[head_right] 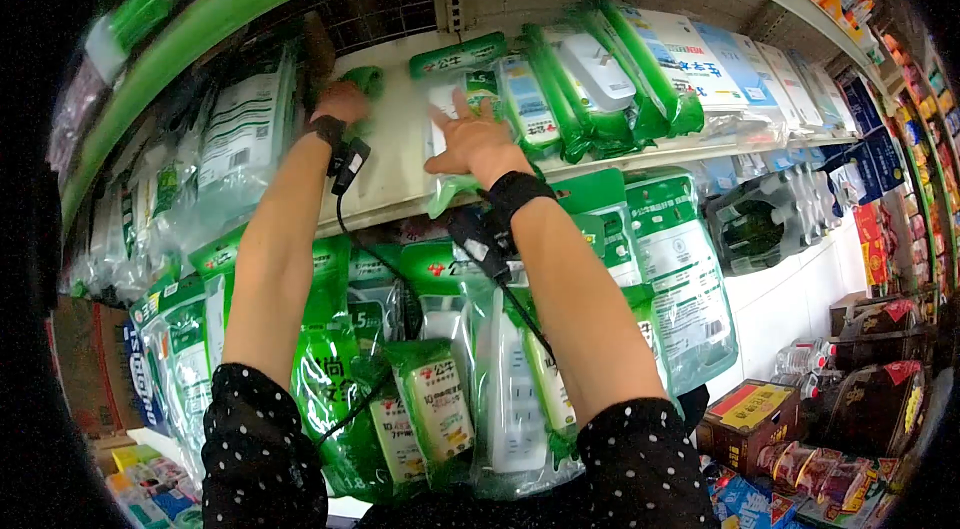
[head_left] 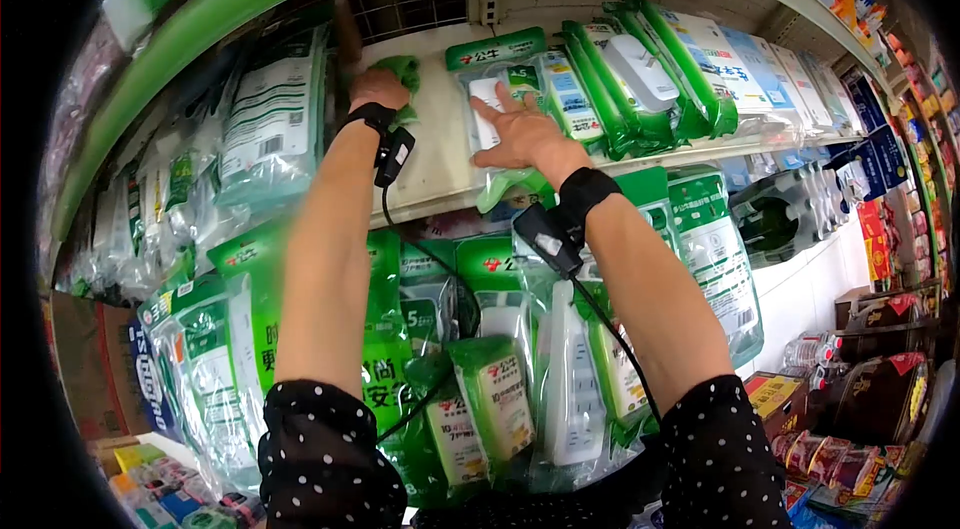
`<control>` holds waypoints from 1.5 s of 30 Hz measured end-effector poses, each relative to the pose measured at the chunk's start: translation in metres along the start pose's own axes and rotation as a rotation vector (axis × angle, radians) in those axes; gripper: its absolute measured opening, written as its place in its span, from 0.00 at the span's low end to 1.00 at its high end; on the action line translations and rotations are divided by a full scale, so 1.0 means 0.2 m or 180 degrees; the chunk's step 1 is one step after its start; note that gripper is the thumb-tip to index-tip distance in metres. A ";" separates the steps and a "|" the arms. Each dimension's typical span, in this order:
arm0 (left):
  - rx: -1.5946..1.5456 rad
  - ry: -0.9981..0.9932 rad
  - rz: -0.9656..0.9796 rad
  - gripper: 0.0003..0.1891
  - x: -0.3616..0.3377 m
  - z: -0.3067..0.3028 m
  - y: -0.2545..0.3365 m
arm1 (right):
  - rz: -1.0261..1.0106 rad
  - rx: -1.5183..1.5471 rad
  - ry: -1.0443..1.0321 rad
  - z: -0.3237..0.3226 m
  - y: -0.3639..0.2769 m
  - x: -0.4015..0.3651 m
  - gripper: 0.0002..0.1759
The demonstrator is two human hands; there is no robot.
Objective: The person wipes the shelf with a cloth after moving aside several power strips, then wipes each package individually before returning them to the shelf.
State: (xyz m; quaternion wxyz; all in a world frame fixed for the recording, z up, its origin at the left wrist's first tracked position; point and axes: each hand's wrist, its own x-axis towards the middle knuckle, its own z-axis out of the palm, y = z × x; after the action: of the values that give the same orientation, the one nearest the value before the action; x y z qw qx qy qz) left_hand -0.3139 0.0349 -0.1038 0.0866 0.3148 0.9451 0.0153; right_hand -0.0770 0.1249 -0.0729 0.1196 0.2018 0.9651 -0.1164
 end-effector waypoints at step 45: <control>-0.0258 0.0023 0.0757 0.31 0.37 0.18 -0.18 | -0.0181 -0.0060 0.0034 0.02 0.03 0.00 0.52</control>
State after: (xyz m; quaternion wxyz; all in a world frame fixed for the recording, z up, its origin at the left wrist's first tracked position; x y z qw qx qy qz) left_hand -0.3877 0.0489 -0.1528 0.0934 0.4208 0.9000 0.0648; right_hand -0.0729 0.1288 -0.0780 0.1131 0.1738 0.9721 -0.1095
